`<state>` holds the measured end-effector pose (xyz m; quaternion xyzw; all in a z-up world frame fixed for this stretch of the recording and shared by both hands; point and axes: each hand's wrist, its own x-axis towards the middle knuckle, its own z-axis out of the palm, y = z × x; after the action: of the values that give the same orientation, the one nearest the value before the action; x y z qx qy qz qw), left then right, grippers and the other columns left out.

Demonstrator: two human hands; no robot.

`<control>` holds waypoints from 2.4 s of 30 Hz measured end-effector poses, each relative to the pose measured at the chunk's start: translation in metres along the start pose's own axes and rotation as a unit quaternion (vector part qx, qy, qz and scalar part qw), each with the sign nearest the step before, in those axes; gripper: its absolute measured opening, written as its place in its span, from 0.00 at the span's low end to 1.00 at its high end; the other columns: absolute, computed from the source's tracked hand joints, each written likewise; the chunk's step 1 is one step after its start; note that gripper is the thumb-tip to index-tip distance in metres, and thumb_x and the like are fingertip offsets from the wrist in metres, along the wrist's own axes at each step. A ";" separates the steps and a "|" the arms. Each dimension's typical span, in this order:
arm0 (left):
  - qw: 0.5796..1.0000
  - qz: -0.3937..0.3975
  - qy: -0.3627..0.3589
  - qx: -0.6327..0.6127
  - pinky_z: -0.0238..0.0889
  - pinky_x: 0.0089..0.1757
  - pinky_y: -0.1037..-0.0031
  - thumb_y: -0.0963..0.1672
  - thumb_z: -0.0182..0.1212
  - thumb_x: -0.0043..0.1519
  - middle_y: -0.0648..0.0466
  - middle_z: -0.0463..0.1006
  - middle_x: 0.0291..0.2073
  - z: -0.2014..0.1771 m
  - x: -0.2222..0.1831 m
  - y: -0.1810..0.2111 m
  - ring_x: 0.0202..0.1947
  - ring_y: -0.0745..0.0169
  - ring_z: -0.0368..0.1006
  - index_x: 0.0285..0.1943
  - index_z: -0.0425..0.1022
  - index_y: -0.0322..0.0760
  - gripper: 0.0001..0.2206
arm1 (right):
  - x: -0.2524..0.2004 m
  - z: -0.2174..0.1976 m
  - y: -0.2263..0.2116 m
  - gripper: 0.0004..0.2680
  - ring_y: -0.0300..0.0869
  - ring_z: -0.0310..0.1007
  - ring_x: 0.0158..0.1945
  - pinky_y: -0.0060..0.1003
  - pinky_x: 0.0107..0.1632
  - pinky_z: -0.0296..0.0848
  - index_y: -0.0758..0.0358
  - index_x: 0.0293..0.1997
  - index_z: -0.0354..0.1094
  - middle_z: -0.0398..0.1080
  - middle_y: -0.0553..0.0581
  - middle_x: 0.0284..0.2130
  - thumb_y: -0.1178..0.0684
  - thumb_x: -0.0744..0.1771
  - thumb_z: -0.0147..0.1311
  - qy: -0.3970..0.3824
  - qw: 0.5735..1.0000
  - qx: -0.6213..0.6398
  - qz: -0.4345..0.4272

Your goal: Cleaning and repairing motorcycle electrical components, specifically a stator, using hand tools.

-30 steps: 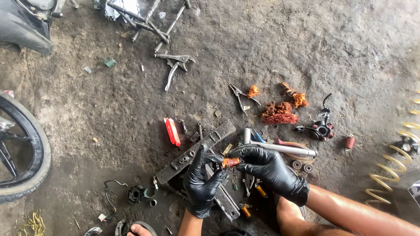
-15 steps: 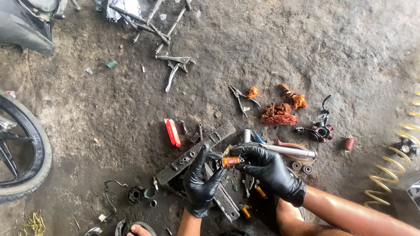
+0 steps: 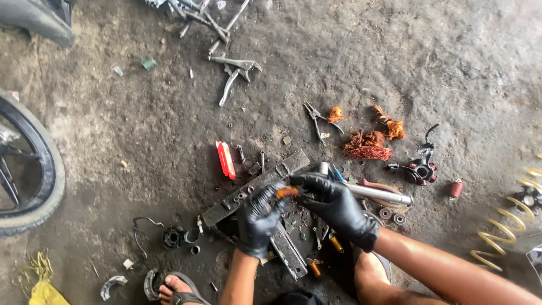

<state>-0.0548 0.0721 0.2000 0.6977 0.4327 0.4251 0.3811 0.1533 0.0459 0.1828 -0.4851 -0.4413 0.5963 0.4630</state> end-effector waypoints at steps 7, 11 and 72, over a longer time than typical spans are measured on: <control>0.973 -0.036 0.112 0.199 0.70 0.51 0.63 0.42 0.71 0.58 0.49 0.81 0.44 -0.026 -0.007 -0.091 0.48 0.51 0.77 0.49 0.80 0.36 0.11 | 0.005 -0.027 0.039 0.13 0.32 0.75 0.51 0.29 0.56 0.73 0.60 0.59 0.74 0.79 0.50 0.51 0.58 0.67 0.56 0.050 0.992 -0.110 0.035; 0.962 0.018 0.117 0.247 0.65 0.54 0.58 0.42 0.74 0.52 0.49 0.80 0.45 -0.008 -0.023 -0.131 0.50 0.45 0.74 0.46 0.79 0.36 0.14 | -0.004 -0.048 0.073 0.12 0.30 0.73 0.46 0.29 0.51 0.73 0.60 0.57 0.75 0.79 0.47 0.47 0.57 0.68 0.56 0.101 0.981 -0.073 0.147; 0.770 -0.429 -0.110 0.460 0.72 0.34 0.54 0.56 0.71 0.50 0.41 0.80 0.34 -0.066 -0.158 -0.208 0.30 0.39 0.79 0.41 0.82 0.39 0.21 | -0.020 -0.127 0.124 0.10 0.59 0.73 0.39 0.54 0.41 0.71 0.61 0.45 0.72 0.73 0.65 0.33 0.51 0.63 0.57 0.001 0.768 -0.639 -0.032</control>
<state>-0.2155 0.0062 -0.0059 0.5734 0.7858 -0.1121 0.2027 0.2654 0.0137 0.0476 -0.6552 -0.7353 0.1604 0.0655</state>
